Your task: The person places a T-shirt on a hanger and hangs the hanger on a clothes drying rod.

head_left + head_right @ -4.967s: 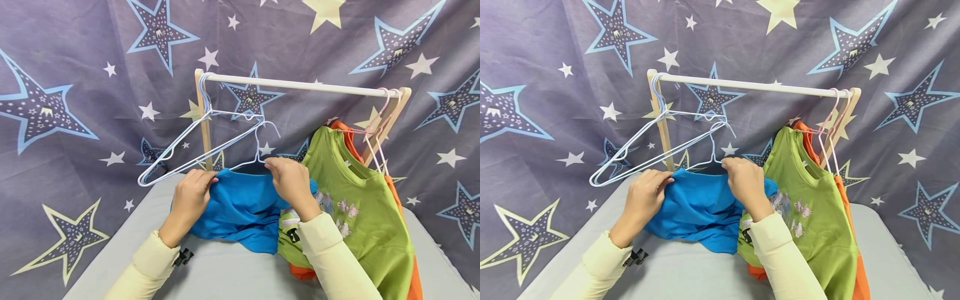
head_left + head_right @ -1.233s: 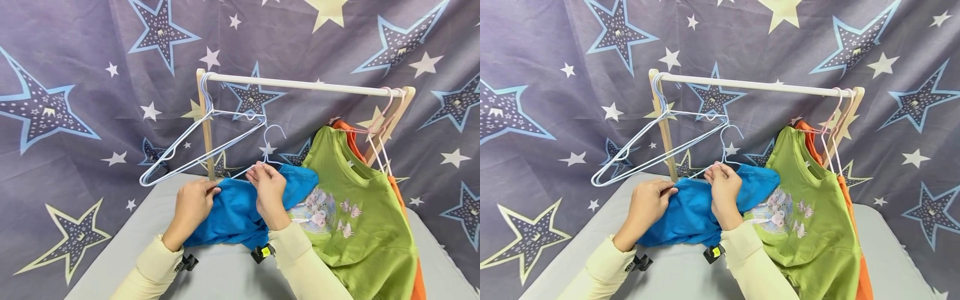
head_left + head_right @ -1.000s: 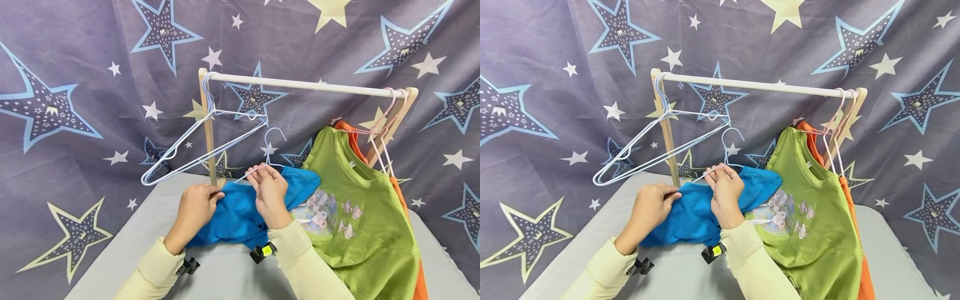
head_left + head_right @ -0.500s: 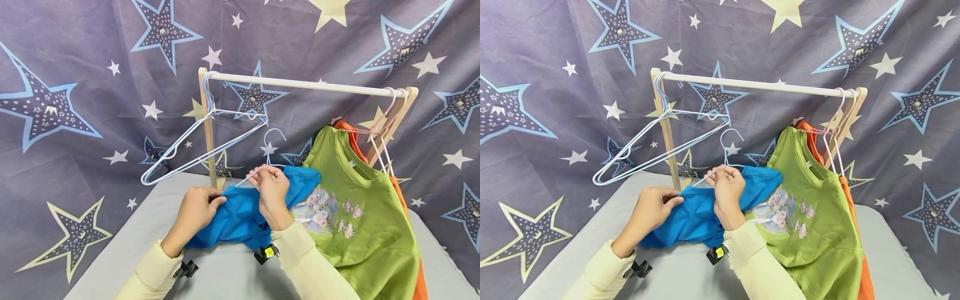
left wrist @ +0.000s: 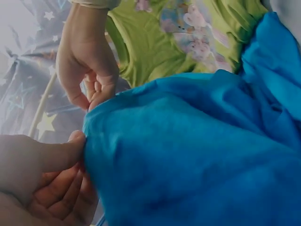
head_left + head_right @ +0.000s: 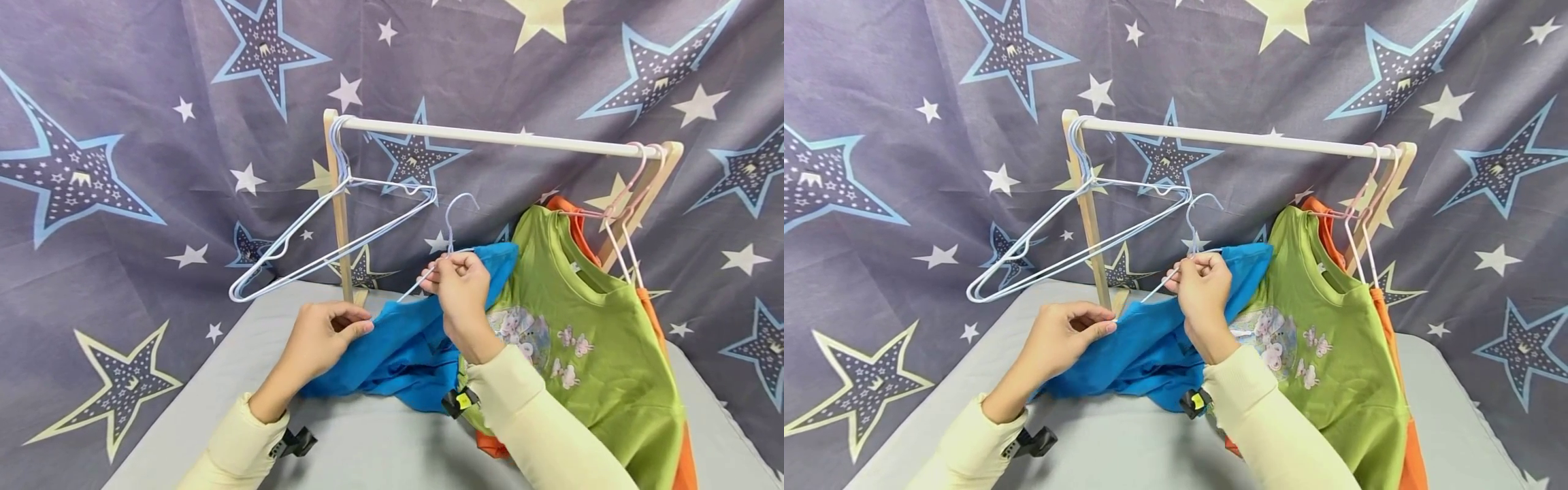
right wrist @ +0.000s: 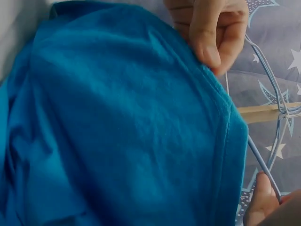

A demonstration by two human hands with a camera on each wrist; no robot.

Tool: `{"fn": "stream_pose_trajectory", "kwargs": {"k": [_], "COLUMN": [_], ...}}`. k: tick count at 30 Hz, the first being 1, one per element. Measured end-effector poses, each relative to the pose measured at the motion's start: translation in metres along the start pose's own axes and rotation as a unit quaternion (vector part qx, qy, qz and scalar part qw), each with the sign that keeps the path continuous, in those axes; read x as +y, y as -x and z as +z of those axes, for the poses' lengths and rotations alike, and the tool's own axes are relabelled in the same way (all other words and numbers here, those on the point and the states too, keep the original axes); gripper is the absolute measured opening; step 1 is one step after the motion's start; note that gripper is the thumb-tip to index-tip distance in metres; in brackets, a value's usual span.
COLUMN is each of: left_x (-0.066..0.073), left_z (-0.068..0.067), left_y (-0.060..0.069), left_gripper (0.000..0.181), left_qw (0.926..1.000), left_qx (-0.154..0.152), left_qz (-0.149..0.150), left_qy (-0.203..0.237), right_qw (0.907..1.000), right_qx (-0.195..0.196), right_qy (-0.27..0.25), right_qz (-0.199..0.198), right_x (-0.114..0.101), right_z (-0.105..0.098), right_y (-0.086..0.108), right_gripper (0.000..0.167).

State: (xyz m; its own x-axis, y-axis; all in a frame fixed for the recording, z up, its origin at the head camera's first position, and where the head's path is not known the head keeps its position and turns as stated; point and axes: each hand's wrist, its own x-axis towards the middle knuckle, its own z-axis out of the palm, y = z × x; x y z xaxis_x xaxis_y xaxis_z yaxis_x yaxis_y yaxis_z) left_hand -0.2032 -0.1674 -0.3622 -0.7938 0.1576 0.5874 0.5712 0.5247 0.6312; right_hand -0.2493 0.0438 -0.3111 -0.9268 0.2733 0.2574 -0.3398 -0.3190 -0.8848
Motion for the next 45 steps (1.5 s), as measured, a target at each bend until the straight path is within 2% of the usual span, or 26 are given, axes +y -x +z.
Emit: {"fn": "stream_pose_trajectory", "kwargs": {"k": [4, 7, 13, 17, 23, 28, 32, 34, 38, 42, 45], "left_x": [0.000, -0.007, -0.038, -0.061, -0.090, -0.105, -0.111, -0.111, -0.112, -0.116, -0.117], "left_z": [-0.004, -0.006, -0.005, -0.003, 0.001, 0.004, 0.010, 0.012, 0.017, 0.023, 0.027], "left_y": [-0.002, -0.003, -0.010, -0.018, -0.031, -0.041, -0.048, -0.051, -0.057, -0.060, -0.062], "left_gripper": [0.006, 0.006, 0.008, 0.010, 0.018, 0.028, 0.032, 0.035, 0.040, 0.045, 0.044], "left_qw": [0.9999, 0.9997, 0.9972, 0.9958, 0.9946, 0.9914, 0.9851, 0.9827, 0.9784, 0.9754, 0.9773], "left_qx": [-0.008, -0.012, -0.025, 0.000, 0.058, 0.100, 0.141, 0.152, 0.160, 0.156, 0.150], "left_qz": [-0.007, -0.019, -0.053, -0.063, -0.055, -0.083, -0.095, -0.099, -0.115, -0.126, -0.117], "left_qy": [0.007, -0.006, -0.047, -0.066, -0.066, -0.013, 0.030, 0.037, 0.062, 0.093, 0.093], "right_qw": [0.9995, 0.9982, 0.9947, 0.9913, 0.9822, 0.9722, 0.9629, 0.9592, 0.9492, 0.9485, 0.9497], "right_qx": [-0.012, -0.028, -0.059, -0.082, -0.119, -0.136, -0.154, -0.160, -0.168, -0.173, -0.171], "right_qy": [0.029, 0.053, 0.082, 0.100, 0.145, 0.190, 0.222, 0.233, 0.266, 0.265, 0.262], "right_qz": [0.004, 0.008, 0.018, 0.024, 0.017, -0.001, -0.002, -0.005, -0.012, -0.013, -0.007], "right_x": [-0.016, -0.029, -0.052, -0.065, -0.090, -0.119, -0.146, -0.158, -0.179, -0.197, -0.212], "right_z": [-0.007, -0.011, -0.018, -0.022, -0.028, -0.033, -0.036, -0.037, -0.041, -0.047, -0.054], "right_y": [-0.006, -0.009, -0.016, -0.017, -0.016, -0.020, -0.024, -0.026, -0.029, -0.035, -0.043], "right_gripper": [0.009, 0.007, 0.007, 0.007, 0.005, 0.004, 0.001, 0.002, 0.007, 0.010, 0.011]}}
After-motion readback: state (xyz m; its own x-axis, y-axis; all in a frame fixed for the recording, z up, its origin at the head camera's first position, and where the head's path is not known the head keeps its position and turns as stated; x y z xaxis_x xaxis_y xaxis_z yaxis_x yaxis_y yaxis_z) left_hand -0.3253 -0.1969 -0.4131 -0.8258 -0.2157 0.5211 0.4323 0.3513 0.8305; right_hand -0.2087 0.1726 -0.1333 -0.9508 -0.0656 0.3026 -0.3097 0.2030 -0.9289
